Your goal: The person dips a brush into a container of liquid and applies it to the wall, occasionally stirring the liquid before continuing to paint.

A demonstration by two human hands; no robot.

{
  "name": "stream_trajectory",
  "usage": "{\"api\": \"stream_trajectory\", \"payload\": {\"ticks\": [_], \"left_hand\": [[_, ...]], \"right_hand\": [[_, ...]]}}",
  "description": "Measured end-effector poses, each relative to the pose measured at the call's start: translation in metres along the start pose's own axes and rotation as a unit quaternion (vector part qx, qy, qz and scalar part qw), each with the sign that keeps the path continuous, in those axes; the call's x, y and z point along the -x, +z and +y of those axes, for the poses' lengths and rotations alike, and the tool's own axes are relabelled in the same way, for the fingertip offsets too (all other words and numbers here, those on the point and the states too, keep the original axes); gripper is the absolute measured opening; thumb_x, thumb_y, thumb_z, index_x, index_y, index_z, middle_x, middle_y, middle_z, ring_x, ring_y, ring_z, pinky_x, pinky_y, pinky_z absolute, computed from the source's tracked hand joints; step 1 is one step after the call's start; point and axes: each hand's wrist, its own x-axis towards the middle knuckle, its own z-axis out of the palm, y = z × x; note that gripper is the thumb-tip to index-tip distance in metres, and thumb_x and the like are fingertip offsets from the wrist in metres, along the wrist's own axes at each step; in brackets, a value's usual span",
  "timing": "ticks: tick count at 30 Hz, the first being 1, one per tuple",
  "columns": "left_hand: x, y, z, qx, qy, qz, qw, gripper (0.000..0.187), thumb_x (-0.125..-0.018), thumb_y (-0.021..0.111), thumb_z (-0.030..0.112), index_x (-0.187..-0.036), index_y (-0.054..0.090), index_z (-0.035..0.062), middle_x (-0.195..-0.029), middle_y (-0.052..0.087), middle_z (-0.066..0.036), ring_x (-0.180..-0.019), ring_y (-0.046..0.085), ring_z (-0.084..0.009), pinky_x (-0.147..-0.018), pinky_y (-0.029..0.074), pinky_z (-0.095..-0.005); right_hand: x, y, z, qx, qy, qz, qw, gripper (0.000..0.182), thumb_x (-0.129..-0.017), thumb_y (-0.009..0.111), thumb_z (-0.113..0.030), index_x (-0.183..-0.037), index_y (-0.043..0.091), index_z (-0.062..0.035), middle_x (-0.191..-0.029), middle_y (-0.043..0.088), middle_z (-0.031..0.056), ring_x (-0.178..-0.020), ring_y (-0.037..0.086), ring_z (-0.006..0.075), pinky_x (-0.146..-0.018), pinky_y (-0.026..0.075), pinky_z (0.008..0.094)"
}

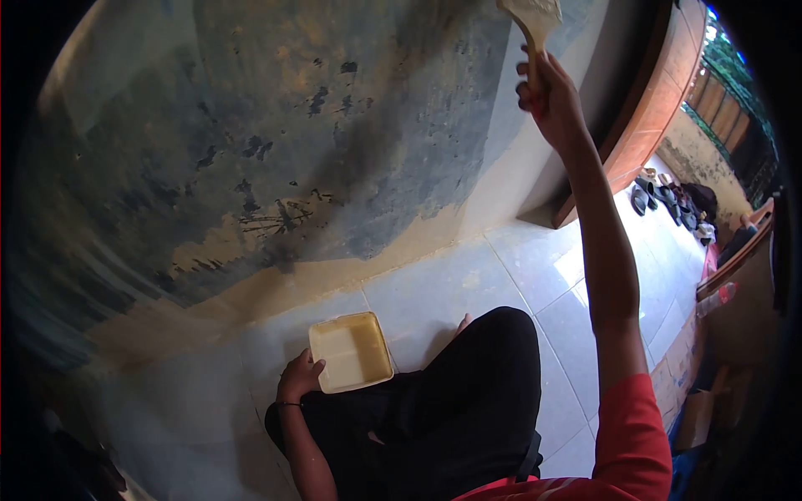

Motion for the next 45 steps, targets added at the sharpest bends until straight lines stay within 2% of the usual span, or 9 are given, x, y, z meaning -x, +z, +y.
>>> {"api": "stream_trajectory", "payload": {"ticks": [2,4,6,8,14,27,32,41,45], "left_hand": [[0.002,-0.006,0.008,-0.010,-0.004,-0.003,1.000,0.045,-0.082,0.058,0.039,-0.111,0.055,0.0048,-0.102,0.065,-0.017,-0.097,0.062,-0.0345,-0.083,0.048,-0.0415],[0.002,-0.007,0.010,-0.003,-0.020,-0.017,1.000,0.046,-0.082,0.058,0.038,-0.113,0.055,0.0055,-0.103,0.065,-0.016,-0.098,0.062,-0.0335,-0.084,0.047,-0.0411],[0.000,-0.005,0.008,-0.002,-0.016,-0.020,1.000,0.045,-0.082,0.058,0.038,-0.114,0.055,0.0057,-0.103,0.065,-0.016,-0.098,0.062,-0.0333,-0.085,0.047,-0.0411],[0.001,-0.005,0.007,0.004,-0.019,-0.019,1.000,0.045,-0.082,0.058,0.037,-0.114,0.055,0.0059,-0.104,0.065,-0.016,-0.098,0.062,-0.0332,-0.085,0.047,-0.0411],[0.001,-0.005,0.008,-0.024,-0.013,-0.023,0.999,0.044,-0.083,0.059,0.036,-0.115,0.054,0.0066,-0.104,0.065,-0.015,-0.100,0.061,-0.0335,-0.084,0.048,-0.0414],[0.002,-0.006,0.013,-0.006,-0.009,-0.019,1.000,0.043,-0.083,0.059,0.035,-0.115,0.053,0.0059,-0.105,0.065,-0.016,-0.099,0.060,-0.0351,-0.084,0.047,-0.0428],[0.002,-0.005,0.012,0.007,-0.003,-0.016,1.000,0.043,-0.084,0.059,0.035,-0.115,0.053,0.0059,-0.106,0.064,-0.016,-0.100,0.060,-0.0352,-0.084,0.047,-0.0423],[0.004,-0.010,0.026,-0.001,-0.038,-0.025,0.999,0.041,-0.084,0.059,0.030,-0.114,0.053,0.0021,-0.105,0.064,-0.019,-0.101,0.060,-0.0349,-0.085,0.046,-0.0396],[0.000,-0.008,0.024,0.000,-0.030,-0.014,0.999,0.040,-0.084,0.059,0.029,-0.113,0.054,0.0011,-0.103,0.065,-0.018,-0.092,0.063,-0.0327,-0.081,0.048,-0.0382]], "right_hand": [[-0.022,-0.006,-0.006,-0.023,-0.005,-0.011,1.000,0.029,-0.098,0.041,-0.028,-0.115,0.048,-0.0047,-0.083,0.050,0.0052,-0.056,0.043,0.0072,-0.043,0.033,0.0199],[-0.035,-0.012,-0.010,-0.041,0.037,-0.059,0.997,0.029,-0.098,0.041,-0.028,-0.114,0.048,-0.0057,-0.081,0.049,0.0042,-0.054,0.040,0.0069,-0.043,0.031,0.0192],[-0.033,-0.013,-0.005,-0.031,0.046,-0.037,0.998,0.029,-0.099,0.040,-0.030,-0.112,0.048,-0.0055,-0.079,0.047,0.0036,-0.052,0.038,0.0061,-0.042,0.029,0.0184],[-0.029,-0.015,0.001,-0.026,0.058,-0.053,0.997,0.029,-0.099,0.038,-0.031,-0.111,0.047,-0.0058,-0.077,0.046,0.0028,-0.050,0.036,0.0057,-0.041,0.028,0.0185],[0.013,-0.033,0.043,-0.020,0.116,-0.055,0.992,0.030,-0.100,0.036,-0.034,-0.112,0.045,-0.0071,-0.071,0.043,0.0011,-0.047,0.035,0.0056,-0.040,0.030,0.0199],[0.126,-0.075,0.172,-0.033,0.239,-0.002,0.970,0.028,-0.099,0.039,-0.036,-0.106,0.048,-0.0097,-0.061,0.040,-0.0012,-0.043,0.032,0.0058,-0.038,0.022,0.0208],[0.157,-0.086,0.198,-0.051,0.309,0.002,0.950,0.028,-0.099,0.038,-0.036,-0.104,0.047,-0.0102,-0.060,0.037,-0.0028,-0.043,0.029,0.0050,-0.038,0.021,0.0207],[0.193,-0.115,0.233,0.026,0.404,0.006,0.914,0.030,-0.098,0.039,-0.039,-0.104,0.047,-0.0111,-0.063,0.038,-0.0035,-0.044,0.028,0.0047,-0.039,0.022,0.0211],[0.208,-0.126,0.252,0.050,0.443,0.014,0.895,0.030,-0.098,0.040,-0.040,-0.103,0.047,-0.0110,-0.062,0.036,-0.0040,-0.045,0.028,0.0048,-0.039,0.022,0.0214]]}}
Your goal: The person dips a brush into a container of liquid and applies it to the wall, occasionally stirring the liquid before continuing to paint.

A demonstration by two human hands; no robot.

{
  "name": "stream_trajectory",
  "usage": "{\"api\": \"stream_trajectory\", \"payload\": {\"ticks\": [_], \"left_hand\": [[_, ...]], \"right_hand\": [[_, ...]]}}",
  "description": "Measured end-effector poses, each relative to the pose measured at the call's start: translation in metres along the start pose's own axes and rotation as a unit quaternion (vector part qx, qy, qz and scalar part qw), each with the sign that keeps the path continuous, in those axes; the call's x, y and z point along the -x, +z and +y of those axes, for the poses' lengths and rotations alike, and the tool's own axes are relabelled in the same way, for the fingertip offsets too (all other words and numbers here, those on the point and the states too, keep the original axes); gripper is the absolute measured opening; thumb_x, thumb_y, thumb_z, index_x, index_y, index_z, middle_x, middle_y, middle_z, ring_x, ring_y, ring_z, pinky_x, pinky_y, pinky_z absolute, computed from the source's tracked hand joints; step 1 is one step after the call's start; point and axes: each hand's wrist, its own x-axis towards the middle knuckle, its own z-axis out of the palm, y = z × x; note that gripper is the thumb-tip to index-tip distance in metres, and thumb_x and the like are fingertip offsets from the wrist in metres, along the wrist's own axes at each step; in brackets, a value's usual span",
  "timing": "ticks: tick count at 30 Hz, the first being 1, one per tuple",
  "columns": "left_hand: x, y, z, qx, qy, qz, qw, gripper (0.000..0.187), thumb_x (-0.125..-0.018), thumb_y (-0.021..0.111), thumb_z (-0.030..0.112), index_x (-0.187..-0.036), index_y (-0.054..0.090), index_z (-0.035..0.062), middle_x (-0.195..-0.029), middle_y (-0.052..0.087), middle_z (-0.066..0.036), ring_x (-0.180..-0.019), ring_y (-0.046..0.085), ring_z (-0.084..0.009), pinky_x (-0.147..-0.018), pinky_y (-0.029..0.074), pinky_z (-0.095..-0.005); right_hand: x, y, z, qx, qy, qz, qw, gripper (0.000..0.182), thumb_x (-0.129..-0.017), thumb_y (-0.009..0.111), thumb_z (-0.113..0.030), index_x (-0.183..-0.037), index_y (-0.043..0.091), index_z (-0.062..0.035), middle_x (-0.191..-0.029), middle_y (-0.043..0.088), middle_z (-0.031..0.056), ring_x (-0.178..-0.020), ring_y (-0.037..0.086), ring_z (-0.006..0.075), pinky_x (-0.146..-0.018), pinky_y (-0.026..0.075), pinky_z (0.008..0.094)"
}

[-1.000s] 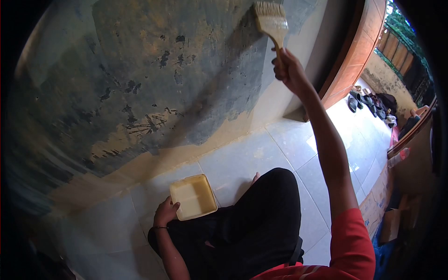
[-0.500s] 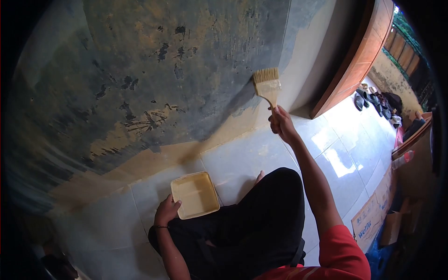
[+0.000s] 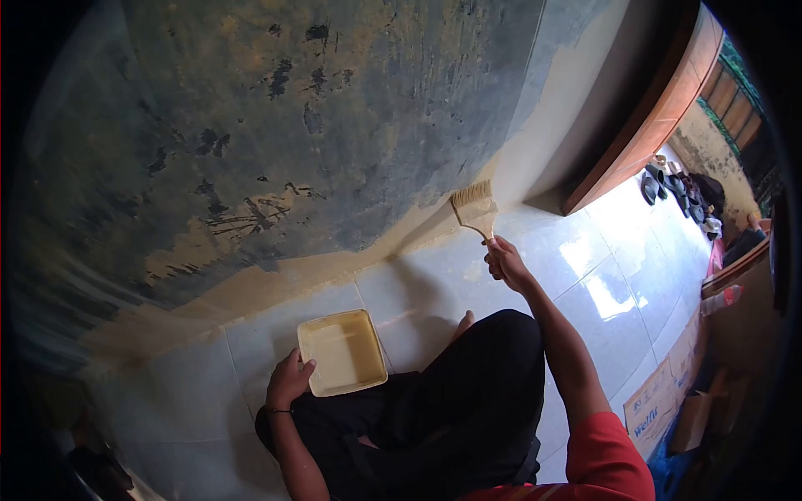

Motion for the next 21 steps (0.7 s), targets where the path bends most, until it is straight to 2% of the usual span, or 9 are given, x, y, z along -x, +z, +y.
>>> {"api": "stream_trajectory", "payload": {"ticks": [4,10,13,21], "left_hand": [[-0.005,0.004,-0.008,0.006,0.005,0.016,1.000,0.040,-0.085,0.060,0.028,-0.113,0.055,0.0001,-0.102,0.065,-0.017,-0.084,0.065,-0.0286,-0.077,0.049,-0.0360],[-0.008,0.005,-0.007,0.005,0.005,0.027,1.000,0.041,-0.085,0.060,0.028,-0.112,0.055,-0.0012,-0.101,0.065,-0.018,-0.083,0.066,-0.0270,-0.077,0.049,-0.0352],[-0.006,0.002,0.003,0.018,-0.015,0.021,1.000,0.037,-0.085,0.059,0.029,-0.109,0.056,0.0008,-0.096,0.065,-0.019,-0.085,0.065,-0.0322,-0.076,0.049,-0.0381],[-0.013,0.005,0.004,0.024,-0.024,0.011,0.999,0.035,-0.086,0.058,0.028,-0.108,0.056,0.0005,-0.093,0.066,-0.018,-0.081,0.065,-0.0300,-0.073,0.050,-0.0376]], "right_hand": [[-0.006,-0.008,0.018,0.005,0.031,-0.006,0.999,0.029,-0.098,0.040,-0.039,-0.104,0.047,-0.0107,-0.064,0.038,-0.0030,-0.045,0.030,0.0050,-0.039,0.022,0.0215],[-0.017,-0.013,0.042,0.032,0.077,0.010,0.996,0.028,-0.098,0.041,-0.037,-0.104,0.047,-0.0100,-0.070,0.042,-0.0003,-0.046,0.033,0.0056,-0.039,0.025,0.0217],[-0.023,-0.017,0.052,0.042,0.095,0.008,0.994,0.029,-0.098,0.041,-0.036,-0.104,0.047,-0.0093,-0.070,0.043,-0.0005,-0.047,0.035,0.0060,-0.039,0.026,0.0219],[-0.035,-0.025,0.073,0.092,0.138,0.012,0.986,0.032,-0.098,0.039,-0.037,-0.104,0.052,-0.0084,-0.069,0.045,0.0003,-0.048,0.038,0.0075,-0.039,0.030,0.0227]]}}
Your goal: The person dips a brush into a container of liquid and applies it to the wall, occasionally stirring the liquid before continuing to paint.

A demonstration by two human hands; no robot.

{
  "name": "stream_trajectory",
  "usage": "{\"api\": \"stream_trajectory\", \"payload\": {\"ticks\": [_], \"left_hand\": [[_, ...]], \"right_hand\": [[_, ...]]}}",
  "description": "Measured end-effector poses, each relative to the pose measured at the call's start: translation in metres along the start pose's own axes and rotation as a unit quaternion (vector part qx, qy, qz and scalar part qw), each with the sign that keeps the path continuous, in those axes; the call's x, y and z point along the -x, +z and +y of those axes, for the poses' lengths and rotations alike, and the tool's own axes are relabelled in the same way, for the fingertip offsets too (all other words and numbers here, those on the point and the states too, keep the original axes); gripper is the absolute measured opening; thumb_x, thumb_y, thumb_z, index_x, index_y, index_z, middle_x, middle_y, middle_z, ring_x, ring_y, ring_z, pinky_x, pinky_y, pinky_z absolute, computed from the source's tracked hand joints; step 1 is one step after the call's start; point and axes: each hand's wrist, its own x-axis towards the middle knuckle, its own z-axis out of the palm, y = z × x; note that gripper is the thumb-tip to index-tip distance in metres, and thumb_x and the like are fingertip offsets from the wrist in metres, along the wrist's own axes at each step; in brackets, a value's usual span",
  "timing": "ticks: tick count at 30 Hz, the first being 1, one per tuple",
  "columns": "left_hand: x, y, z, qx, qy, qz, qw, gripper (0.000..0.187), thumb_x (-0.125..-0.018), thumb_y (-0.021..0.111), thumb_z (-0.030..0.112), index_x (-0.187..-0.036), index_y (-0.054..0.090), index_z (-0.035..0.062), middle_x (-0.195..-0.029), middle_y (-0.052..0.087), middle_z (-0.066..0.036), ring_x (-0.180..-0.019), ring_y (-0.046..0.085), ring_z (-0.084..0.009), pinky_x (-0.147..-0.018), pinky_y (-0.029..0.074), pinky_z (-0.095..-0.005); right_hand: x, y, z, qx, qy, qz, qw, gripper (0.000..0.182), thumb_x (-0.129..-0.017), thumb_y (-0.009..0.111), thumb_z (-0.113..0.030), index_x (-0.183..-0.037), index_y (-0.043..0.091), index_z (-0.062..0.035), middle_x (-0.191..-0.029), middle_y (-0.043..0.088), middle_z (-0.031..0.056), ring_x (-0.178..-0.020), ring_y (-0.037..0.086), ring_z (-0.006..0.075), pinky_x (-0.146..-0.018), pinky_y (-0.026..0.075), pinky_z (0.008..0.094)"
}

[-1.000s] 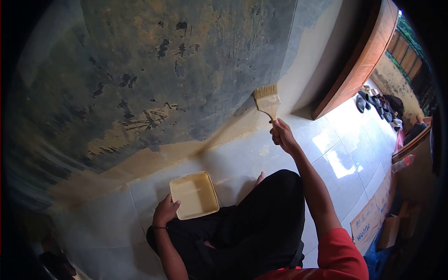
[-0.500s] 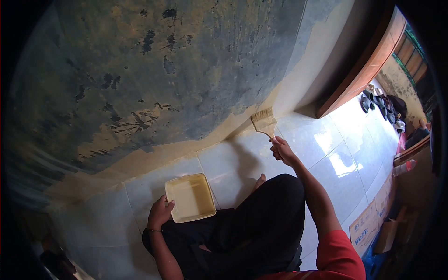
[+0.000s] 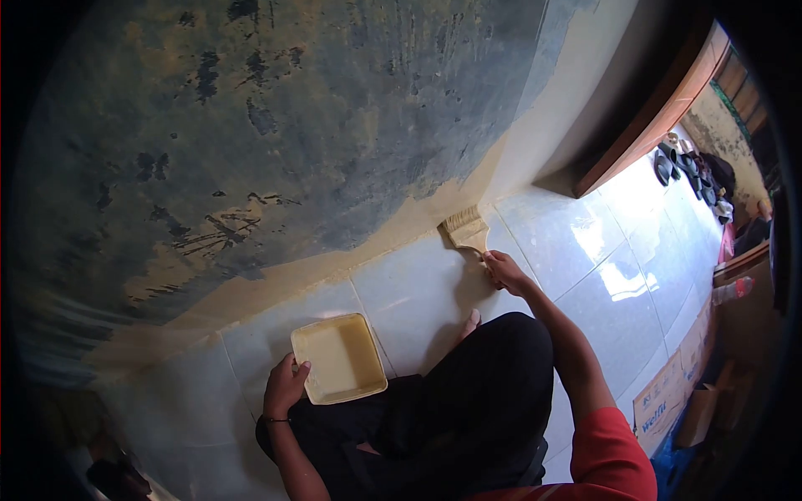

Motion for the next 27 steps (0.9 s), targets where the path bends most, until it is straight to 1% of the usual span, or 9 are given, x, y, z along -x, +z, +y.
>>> {"api": "stream_trajectory", "payload": {"ticks": [4,8,13,16,18,21,23,25,27], "left_hand": [[-0.002,0.001,-0.003,-0.005,0.002,0.004,1.000,0.035,-0.087,0.057,0.027,-0.109,0.056,0.0006,-0.092,0.066,-0.018,-0.079,0.066,-0.0290,-0.072,0.050,-0.0376],[-0.003,0.000,0.000,-0.008,0.001,-0.004,1.000,0.035,-0.087,0.057,0.027,-0.110,0.056,0.0007,-0.092,0.066,-0.018,-0.079,0.066,-0.0287,-0.072,0.050,-0.0376],[-0.001,0.001,-0.001,0.005,-0.003,-0.001,1.000,0.036,-0.087,0.057,0.028,-0.111,0.056,0.0009,-0.094,0.066,-0.018,-0.081,0.066,-0.0298,-0.074,0.050,-0.0378],[-0.002,0.001,-0.006,-0.017,0.021,0.009,1.000,0.038,-0.086,0.058,0.029,-0.111,0.056,0.0012,-0.095,0.066,-0.018,-0.083,0.066,-0.0306,-0.075,0.050,-0.0381],[0.001,0.000,-0.004,-0.012,0.024,0.009,1.000,0.038,-0.086,0.058,0.031,-0.111,0.056,0.0016,-0.096,0.066,-0.018,-0.084,0.065,-0.0317,-0.075,0.049,-0.0387],[0.003,0.000,-0.010,-0.013,0.027,0.006,1.000,0.039,-0.085,0.057,0.034,-0.109,0.056,0.0024,-0.097,0.066,-0.017,-0.088,0.064,-0.0336,-0.077,0.049,-0.0401],[0.005,0.000,-0.014,-0.018,0.030,0.005,0.999,0.040,-0.085,0.057,0.035,-0.108,0.056,0.0028,-0.098,0.066,-0.017,-0.090,0.063,-0.0345,-0.078,0.048,-0.0408],[0.006,0.000,-0.018,-0.042,0.007,-0.015,0.999,0.042,-0.085,0.056,0.040,-0.106,0.056,0.0031,-0.097,0.065,-0.018,-0.092,0.062,-0.0362,-0.079,0.048,-0.0421],[0.004,0.003,-0.029,-0.039,0.010,-0.012,0.999,0.043,-0.085,0.056,0.041,-0.106,0.056,0.0030,-0.097,0.065,-0.018,-0.092,0.062,-0.0364,-0.078,0.048,-0.0424]], "right_hand": [[-0.003,-0.002,0.002,0.007,0.006,0.001,1.000,0.033,-0.098,0.039,-0.037,-0.105,0.053,-0.0083,-0.068,0.045,0.0001,-0.048,0.039,0.0076,-0.039,0.031,0.0229],[-0.001,-0.004,-0.004,-0.016,0.032,-0.010,0.999,0.033,-0.098,0.039,-0.037,-0.107,0.052,-0.0075,-0.069,0.046,0.0010,-0.048,0.039,0.0078,-0.039,0.030,0.0228],[0.004,-0.004,-0.018,-0.004,0.047,-0.012,0.999,0.033,-0.097,0.040,-0.035,-0.107,0.051,-0.0060,-0.071,0.046,0.0024,-0.048,0.039,0.0082,-0.039,0.030,0.0227],[0.007,-0.002,-0.026,0.013,0.050,0.002,0.999,0.032,-0.097,0.040,-0.034,-0.105,0.050,-0.0046,-0.070,0.045,0.0030,-0.047,0.038,0.0083,-0.037,0.028,0.0229],[0.010,-0.001,-0.033,-0.006,0.074,-0.003,0.997,0.030,-0.095,0.042,-0.031,-0.102,0.049,-0.0031,-0.068,0.044,0.0034,-0.044,0.036,0.0085,-0.036,0.026,0.0236],[0.013,0.003,-0.039,-0.004,0.083,0.010,0.996,0.028,-0.094,0.043,-0.029,-0.098,0.049,-0.0023,-0.065,0.043,0.0028,-0.042,0.033,0.0086,-0.035,0.024,0.0240],[0.015,0.005,-0.043,0.003,0.080,0.016,0.997,0.026,-0.093,0.044,-0.028,-0.096,0.049,-0.0024,-0.064,0.043,0.0026,-0.041,0.034,0.0087,-0.035,0.024,0.0241],[0.019,0.005,-0.046,0.011,0.078,0.023,0.997,0.025,-0.093,0.044,-0.027,-0.094,0.050,-0.0026,-0.064,0.044,0.0023,-0.041,0.034,0.0089,-0.035,0.024,0.0242],[0.025,0.004,-0.049,0.018,0.063,0.045,0.997,0.023,-0.092,0.045,-0.026,-0.091,0.051,-0.0033,-0.063,0.044,0.0019,-0.041,0.035,0.0088,-0.035,0.024,0.0243]]}}
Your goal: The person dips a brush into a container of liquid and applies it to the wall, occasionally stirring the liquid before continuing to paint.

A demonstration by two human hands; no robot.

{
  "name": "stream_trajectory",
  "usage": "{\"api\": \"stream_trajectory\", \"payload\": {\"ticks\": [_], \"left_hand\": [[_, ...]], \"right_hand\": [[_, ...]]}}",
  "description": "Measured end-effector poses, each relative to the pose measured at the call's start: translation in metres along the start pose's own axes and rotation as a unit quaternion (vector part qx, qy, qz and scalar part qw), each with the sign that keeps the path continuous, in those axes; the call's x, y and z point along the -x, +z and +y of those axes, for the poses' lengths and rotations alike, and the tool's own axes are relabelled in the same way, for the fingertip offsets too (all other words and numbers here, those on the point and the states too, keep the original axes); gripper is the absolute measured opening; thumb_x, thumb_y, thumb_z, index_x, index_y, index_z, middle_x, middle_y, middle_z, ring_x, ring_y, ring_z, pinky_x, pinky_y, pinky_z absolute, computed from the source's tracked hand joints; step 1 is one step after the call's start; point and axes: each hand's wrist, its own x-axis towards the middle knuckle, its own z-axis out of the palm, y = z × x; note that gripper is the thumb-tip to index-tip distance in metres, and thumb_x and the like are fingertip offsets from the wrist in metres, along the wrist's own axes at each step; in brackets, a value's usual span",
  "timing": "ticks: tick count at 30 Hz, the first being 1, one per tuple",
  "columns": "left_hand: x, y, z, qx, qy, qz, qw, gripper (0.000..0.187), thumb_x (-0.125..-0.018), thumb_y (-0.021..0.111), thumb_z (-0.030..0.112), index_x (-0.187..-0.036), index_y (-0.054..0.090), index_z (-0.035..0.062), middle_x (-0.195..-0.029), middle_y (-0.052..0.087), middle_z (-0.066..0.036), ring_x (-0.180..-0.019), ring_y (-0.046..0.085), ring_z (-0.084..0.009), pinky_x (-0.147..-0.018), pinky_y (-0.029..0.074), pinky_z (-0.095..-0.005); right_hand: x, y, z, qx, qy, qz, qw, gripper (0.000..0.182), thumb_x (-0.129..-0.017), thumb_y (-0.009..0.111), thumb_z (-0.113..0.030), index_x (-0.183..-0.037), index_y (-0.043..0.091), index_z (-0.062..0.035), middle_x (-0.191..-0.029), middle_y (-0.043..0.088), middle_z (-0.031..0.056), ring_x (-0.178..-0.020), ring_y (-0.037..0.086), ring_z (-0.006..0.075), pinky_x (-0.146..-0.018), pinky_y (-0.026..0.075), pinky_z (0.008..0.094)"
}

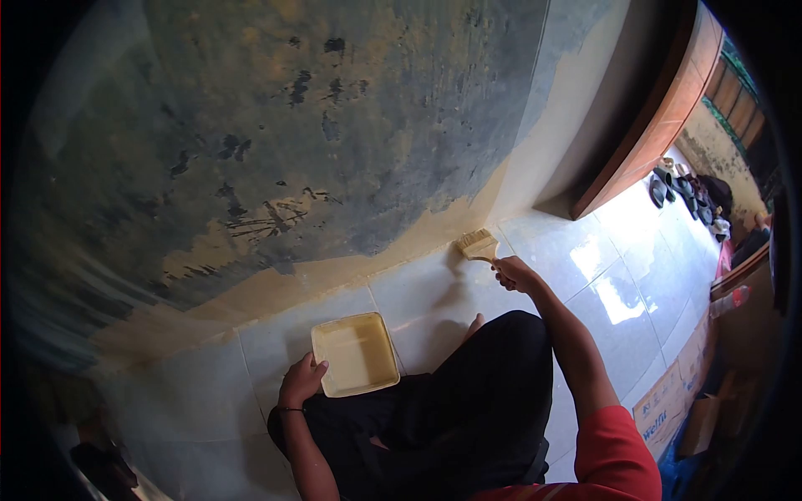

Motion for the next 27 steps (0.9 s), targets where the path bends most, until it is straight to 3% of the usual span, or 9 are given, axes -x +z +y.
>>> {"api": "stream_trajectory", "payload": {"ticks": [4,9,13,18,27], "left_hand": [[0.002,-0.002,0.001,0.009,0.008,0.009,1.000,0.045,-0.085,0.055,0.043,-0.106,0.055,0.0032,-0.096,0.064,-0.019,-0.092,0.061,-0.0370,-0.078,0.047,-0.0432],[0.002,-0.003,0.004,0.007,0.018,0.000,1.000,0.046,-0.085,0.055,0.044,-0.107,0.056,0.0038,-0.096,0.065,-0.019,-0.092,0.061,-0.0369,-0.078,0.048,-0.0434],[0.000,-0.002,0.001,0.008,0.021,-0.006,1.000,0.046,-0.085,0.055,0.043,-0.109,0.056,0.0046,-0.097,0.065,-0.018,-0.092,0.062,-0.0366,-0.078,0.048,-0.0431],[0.000,-0.001,-0.001,0.016,0.017,-0.004,1.000,0.046,-0.084,0.056,0.043,-0.111,0.056,0.0051,-0.098,0.065,-0.018,-0.094,0.062,-0.0358,-0.079,0.048,-0.0427],[-0.001,-0.002,0.002,0.005,-0.006,-0.018,1.000,0.048,-0.083,0.056,0.044,-0.112,0.056,0.0052,-0.101,0.065,-0.017,-0.095,0.062,-0.0342,-0.082,0.048,-0.0414]], "right_hand": [[0.037,0.005,-0.008,0.015,-0.046,0.051,0.998,0.028,-0.092,0.048,-0.030,-0.096,0.052,-0.0029,-0.064,0.044,0.0025,-0.043,0.034,0.0084,-0.036,0.025,0.0240],[0.093,0.004,-0.037,-0.123,-0.219,0.054,0.966,0.025,-0.093,0.048,-0.030,-0.097,0.054,-0.0058,-0.059,0.044,0.0013,-0.038,0.034,0.0072,-0.033,0.022,0.0230],[0.130,0.000,-0.097,-0.170,-0.379,0.063,0.908,0.027,-0.096,0.046,-0.032,-0.101,0.056,-0.0073,-0.059,0.047,0.0000,-0.036,0.035,0.0056,-0.032,0.022,0.0207],[0.175,-0.005,-0.196,-0.172,-0.499,0.030,0.849,0.032,-0.098,0.040,-0.034,-0.109,0.050,-0.0050,-0.056,0.042,-0.0032,-0.036,0.031,0.0040,-0.034,0.024,0.0200],[0.228,-0.022,-0.314,-0.191,-0.574,-0.001,0.796,0.031,-0.096,0.044,-0.033,-0.110,0.048,-0.0055,-0.062,0.045,-0.0011,-0.037,0.032,0.0036,-0.032,0.024,0.0177]]}}
